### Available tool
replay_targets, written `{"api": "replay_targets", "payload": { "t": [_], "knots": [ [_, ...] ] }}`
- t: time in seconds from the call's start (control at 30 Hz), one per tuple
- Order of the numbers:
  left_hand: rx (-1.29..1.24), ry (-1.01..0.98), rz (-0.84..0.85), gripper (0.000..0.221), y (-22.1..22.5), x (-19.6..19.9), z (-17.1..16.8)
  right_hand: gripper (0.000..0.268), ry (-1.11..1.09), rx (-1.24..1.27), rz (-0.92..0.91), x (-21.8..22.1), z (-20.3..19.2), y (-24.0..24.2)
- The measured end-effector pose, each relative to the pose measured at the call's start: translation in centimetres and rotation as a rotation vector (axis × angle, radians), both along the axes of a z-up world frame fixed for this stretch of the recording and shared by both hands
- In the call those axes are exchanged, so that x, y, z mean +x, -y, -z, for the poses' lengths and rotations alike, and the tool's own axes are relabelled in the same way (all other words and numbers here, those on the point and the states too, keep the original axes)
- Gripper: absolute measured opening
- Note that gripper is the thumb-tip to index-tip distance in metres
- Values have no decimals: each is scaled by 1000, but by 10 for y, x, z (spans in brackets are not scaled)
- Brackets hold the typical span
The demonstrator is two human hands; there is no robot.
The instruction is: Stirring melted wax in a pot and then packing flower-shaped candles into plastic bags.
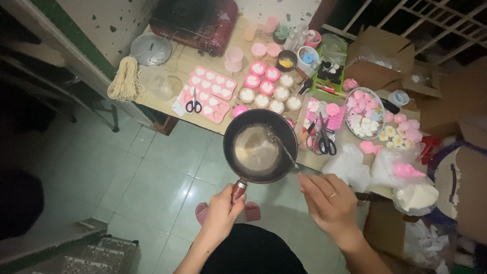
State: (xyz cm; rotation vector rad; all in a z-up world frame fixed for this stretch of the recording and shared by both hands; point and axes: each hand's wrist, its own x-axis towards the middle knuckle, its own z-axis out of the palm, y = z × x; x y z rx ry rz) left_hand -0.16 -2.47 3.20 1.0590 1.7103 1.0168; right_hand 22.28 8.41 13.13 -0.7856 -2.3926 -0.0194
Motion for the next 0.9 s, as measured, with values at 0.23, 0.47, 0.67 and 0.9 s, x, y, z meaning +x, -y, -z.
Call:
{"api": "replay_targets", "payload": {
  "t": [0.23, 0.47, 0.67, 0.9],
  "knots": [
    [24, -32, 10, 28, 1, 1, 1, 33, -8, -22, 32, 8, 1, 0],
    [-7, -48, 2, 29, 2, 0, -3, 30, -39, -25, 48, 3, -4, 4],
    [-19, -28, -1, 30, 5, 0, -4, 29, 7, -79, 57, 7, 2, 6],
    [-60, -10, -2, 28, 5, -3, -15, 34, -38, -34, 41, 9, 4, 10]
  ]
}}
